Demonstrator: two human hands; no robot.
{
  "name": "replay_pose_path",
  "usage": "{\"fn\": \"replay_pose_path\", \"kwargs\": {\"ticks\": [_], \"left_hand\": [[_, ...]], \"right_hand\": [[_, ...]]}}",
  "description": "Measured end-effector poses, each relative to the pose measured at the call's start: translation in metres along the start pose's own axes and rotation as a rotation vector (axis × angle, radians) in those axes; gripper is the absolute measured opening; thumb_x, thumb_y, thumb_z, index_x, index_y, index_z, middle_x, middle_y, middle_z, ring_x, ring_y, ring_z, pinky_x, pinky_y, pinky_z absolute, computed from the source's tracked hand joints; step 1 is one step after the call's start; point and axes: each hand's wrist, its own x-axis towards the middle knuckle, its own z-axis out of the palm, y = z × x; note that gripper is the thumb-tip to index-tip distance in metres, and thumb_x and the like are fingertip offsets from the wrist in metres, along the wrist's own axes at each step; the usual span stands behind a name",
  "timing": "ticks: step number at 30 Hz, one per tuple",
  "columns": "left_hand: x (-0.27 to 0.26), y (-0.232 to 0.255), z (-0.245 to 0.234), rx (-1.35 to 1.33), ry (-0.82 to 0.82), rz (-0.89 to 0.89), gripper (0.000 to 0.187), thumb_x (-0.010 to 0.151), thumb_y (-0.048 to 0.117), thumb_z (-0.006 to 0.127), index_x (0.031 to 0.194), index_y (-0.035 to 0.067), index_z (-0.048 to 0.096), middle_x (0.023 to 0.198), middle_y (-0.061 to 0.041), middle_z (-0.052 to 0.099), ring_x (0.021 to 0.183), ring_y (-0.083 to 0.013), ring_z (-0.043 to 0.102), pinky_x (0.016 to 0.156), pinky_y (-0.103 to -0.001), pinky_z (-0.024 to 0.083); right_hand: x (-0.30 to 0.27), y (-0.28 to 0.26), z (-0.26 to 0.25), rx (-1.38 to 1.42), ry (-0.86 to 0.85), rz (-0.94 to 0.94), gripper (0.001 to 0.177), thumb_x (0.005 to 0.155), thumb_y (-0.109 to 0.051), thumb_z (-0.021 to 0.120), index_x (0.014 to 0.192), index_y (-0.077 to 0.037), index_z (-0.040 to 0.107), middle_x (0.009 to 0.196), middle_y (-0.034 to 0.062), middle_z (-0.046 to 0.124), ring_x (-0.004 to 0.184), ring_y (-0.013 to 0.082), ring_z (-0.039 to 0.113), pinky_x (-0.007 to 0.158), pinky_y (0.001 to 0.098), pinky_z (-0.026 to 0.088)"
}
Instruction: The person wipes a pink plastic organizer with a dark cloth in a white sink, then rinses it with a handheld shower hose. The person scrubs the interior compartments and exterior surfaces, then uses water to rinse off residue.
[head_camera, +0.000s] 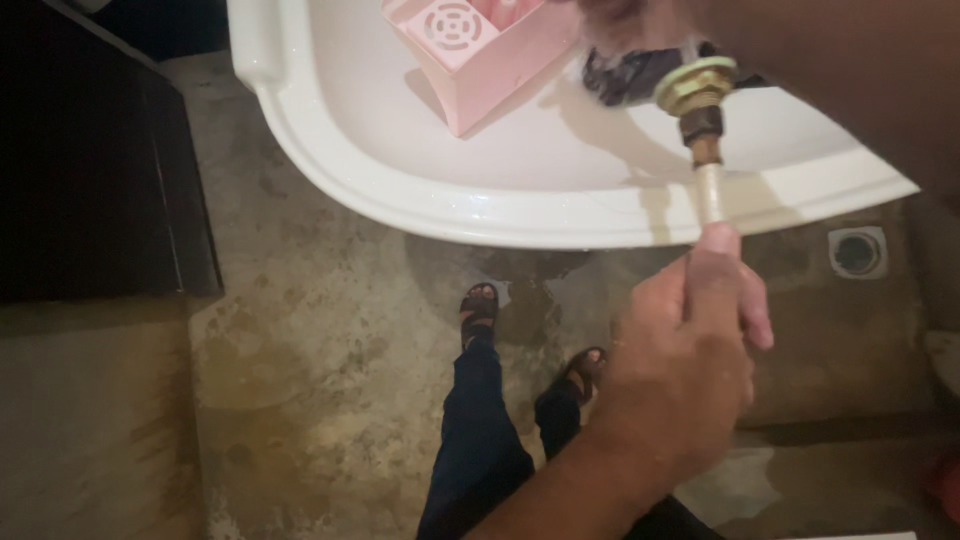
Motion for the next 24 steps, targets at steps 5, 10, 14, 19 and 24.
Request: {"fn": "replay_pose_path", "kwargs": {"ticks": [5,10,14,19,24], "left_hand": [[0.003,-0.010,0.002,-0.124,0.077,0.066,0.053,0.111,0.045,0.034,0.082,0.005,0.053,0.072,-0.005,0.054,0.050,-0.0132,0.048,0.049,-0.028,0.044],[0.003,-0.025,0.008,-0.170,0.077,0.096,0.053,0.113,0.044,0.035,0.083,0.003,0.052,0.074,-0.008,0.055,0.048,-0.0137,0.048,0.047,-0.028,0.044],[0.002,-0.030,0.012,-0.170,0.098,0.067,0.053,0.112,0.045,0.032,0.086,0.004,0.052,0.075,-0.009,0.056,0.047,-0.0147,0.049,0.042,-0.029,0.042],[0.021,-0.024,0.004,-0.322,0.233,0.011,0.058,0.108,0.052,0.025,0.086,0.004,0.051,0.075,-0.011,0.061,0.046,-0.0176,0.054,0.038,-0.032,0.045],[0.030,-0.017,-0.013,-0.399,0.252,0.025,0.051,0.107,0.050,0.030,0.091,0.006,0.051,0.082,-0.013,0.065,0.056,-0.0198,0.059,0.049,-0.034,0.051]], "right_hand": [[0.000,-0.004,-0.001,-0.064,-0.010,-0.015,0.028,0.102,-0.024,0.050,0.118,-0.005,0.063,0.096,0.0093,0.066,0.091,0.0247,0.065,0.088,0.0473,0.057],[0.007,-0.008,0.002,-0.133,-0.016,-0.040,0.030,0.102,-0.024,0.051,0.120,-0.004,0.064,0.096,0.0091,0.065,0.091,0.0244,0.064,0.088,0.0474,0.056],[0.012,-0.013,-0.001,-0.177,-0.009,-0.079,0.031,0.101,-0.024,0.052,0.122,-0.004,0.064,0.096,0.0090,0.065,0.092,0.0241,0.064,0.088,0.0474,0.056],[-0.014,-0.004,-0.016,-0.018,0.103,0.012,0.035,0.100,-0.026,0.049,0.123,-0.003,0.063,0.096,0.0097,0.066,0.093,0.0243,0.067,0.084,0.0415,0.056],[-0.075,0.017,0.006,-0.017,0.006,-0.092,0.053,0.100,-0.043,0.046,0.117,0.000,0.071,0.102,0.0158,0.075,0.091,0.0248,0.074,0.078,0.0318,0.060]]}}
